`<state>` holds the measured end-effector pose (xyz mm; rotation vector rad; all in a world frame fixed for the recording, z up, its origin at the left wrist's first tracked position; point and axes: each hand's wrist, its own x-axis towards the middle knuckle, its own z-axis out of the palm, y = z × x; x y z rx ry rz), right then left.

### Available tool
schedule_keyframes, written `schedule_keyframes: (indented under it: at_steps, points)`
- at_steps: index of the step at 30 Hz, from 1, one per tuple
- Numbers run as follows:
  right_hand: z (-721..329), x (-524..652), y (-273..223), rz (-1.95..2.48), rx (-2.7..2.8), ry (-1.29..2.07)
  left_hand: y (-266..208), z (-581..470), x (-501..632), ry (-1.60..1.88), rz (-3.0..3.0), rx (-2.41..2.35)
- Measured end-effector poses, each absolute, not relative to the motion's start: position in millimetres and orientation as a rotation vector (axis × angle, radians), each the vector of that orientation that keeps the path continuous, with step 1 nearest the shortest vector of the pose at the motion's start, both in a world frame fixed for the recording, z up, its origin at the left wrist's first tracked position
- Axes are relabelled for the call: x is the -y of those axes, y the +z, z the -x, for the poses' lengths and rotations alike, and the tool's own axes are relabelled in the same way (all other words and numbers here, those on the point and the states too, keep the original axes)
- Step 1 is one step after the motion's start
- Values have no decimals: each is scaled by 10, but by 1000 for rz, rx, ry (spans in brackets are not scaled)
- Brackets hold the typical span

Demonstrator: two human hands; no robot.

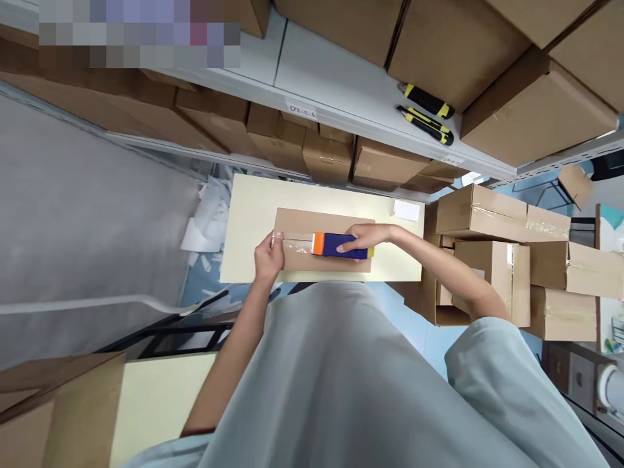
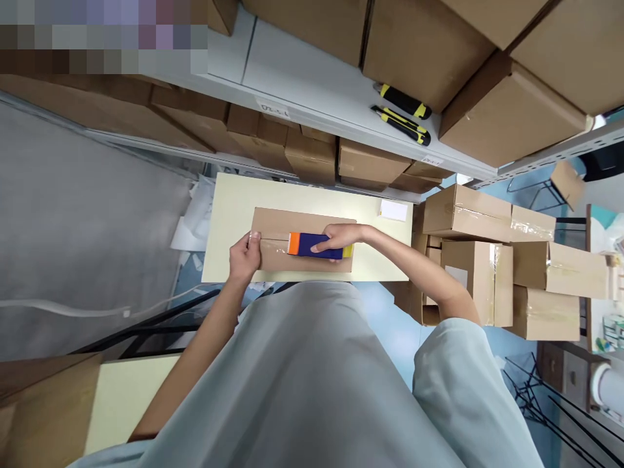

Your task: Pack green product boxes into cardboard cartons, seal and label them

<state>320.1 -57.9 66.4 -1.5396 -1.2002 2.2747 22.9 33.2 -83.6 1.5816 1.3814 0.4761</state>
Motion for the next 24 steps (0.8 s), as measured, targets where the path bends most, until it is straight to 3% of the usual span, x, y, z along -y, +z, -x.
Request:
schedule_keyframes:
  at_steps: [10, 19, 24]
  points:
    - [-4454, 1649, 939, 1713, 1067, 2299, -561, -358, -355, 357, -1533, -1539]
    - [-4543, 1661, 402, 1852, 1100, 2291, -520, -424, -334, 286, -1643, -1653]
    - [-4669, 1694, 276, 1694, 1151, 2341, -586, -412, -348, 257, -1602, -1697]
